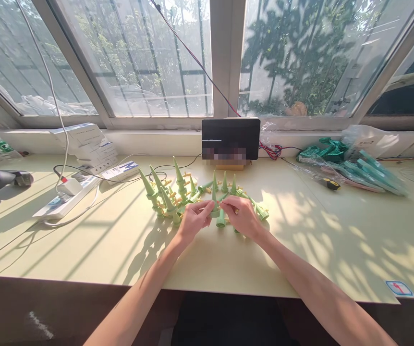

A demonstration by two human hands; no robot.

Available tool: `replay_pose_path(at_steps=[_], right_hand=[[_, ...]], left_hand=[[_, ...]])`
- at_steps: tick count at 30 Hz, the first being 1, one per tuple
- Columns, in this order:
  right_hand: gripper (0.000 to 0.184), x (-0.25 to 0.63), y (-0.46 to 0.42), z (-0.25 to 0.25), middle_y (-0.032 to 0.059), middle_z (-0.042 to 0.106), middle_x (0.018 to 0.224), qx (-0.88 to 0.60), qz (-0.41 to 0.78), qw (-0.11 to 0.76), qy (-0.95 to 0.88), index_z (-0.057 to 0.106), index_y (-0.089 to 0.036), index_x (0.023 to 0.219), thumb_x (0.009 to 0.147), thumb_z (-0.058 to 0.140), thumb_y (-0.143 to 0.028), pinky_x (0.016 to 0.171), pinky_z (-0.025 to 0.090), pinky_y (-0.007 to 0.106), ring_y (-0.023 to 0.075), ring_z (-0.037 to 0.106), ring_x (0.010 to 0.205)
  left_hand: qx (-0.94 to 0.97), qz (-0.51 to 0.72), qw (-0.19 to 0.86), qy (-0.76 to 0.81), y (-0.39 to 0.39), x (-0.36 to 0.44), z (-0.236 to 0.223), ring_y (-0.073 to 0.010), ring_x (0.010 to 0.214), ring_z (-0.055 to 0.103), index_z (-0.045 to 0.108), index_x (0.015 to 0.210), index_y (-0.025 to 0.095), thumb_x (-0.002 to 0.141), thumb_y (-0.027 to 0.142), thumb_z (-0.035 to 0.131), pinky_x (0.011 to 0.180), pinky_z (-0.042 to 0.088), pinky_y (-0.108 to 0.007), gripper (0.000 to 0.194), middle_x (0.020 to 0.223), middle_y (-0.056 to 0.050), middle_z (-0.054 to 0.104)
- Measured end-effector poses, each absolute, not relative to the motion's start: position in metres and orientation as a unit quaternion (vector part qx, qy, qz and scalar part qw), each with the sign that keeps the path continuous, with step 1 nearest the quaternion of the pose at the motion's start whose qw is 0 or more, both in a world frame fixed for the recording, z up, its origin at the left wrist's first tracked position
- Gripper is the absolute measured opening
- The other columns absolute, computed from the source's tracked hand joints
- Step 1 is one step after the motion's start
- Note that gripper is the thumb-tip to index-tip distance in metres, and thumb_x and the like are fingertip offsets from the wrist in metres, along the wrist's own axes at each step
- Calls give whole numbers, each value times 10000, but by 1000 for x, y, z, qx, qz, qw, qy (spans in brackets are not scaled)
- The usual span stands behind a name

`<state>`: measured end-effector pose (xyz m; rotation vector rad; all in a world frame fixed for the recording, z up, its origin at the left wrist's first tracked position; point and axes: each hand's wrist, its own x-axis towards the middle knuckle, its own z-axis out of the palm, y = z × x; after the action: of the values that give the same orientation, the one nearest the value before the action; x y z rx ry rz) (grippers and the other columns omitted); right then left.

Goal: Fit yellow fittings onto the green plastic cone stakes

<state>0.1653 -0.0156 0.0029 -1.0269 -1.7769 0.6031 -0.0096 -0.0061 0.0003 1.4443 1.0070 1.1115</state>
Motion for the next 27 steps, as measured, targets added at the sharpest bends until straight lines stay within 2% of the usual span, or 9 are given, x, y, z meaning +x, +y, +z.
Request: replay_pose_path(at_steps=[4,9,12,15,21,27], right_hand=[[322,165,-16,2,17,538,629,-440,294,482,-698,578,-199,653,911,498,-374,549,338,285,137,427,564],[344,167,-14,6,-15,472,526,-450,447,465,-618,587,-188,597,820,612,-448,475,297,268,110,388,484],[366,171,-10,7,-39,413,483,-431,582,435,-535,577,-182,571,744,698,-481,432,205,252,76,295,433],[395,174,-7,6,-49,402,494,-399,652,421,-489,545,-177,547,685,766,-474,426,142,245,49,231,429],[424,171,-8,3,-53,376,467,-412,616,439,-508,518,-187,533,709,743,-501,420,157,249,58,249,419],[348,167,-13,3,1,520,557,-452,439,468,-620,631,-185,647,840,617,-474,474,322,260,114,435,500]], left_hand=[[610,472,483,414,-6,-9,-1,-59,399,374,791,973,164,828,496,693,391,332,-204,375,468,43,411],[648,508,431,369,-2,-8,-12,-56,481,432,797,979,189,848,438,687,415,409,-202,302,679,-14,553],[672,511,396,361,-1,-7,-16,-88,585,504,795,988,198,849,396,691,456,467,-206,263,790,-44,595],[689,508,369,362,-2,-7,-17,-111,653,551,789,1001,203,860,371,680,489,502,-210,245,851,-61,622],[670,513,379,379,-4,-4,-14,-83,550,517,794,948,198,826,403,711,443,484,-217,253,782,-30,589],[630,503,443,392,-6,-4,-7,-59,399,435,791,914,159,829,442,703,401,399,-227,309,566,20,518]])
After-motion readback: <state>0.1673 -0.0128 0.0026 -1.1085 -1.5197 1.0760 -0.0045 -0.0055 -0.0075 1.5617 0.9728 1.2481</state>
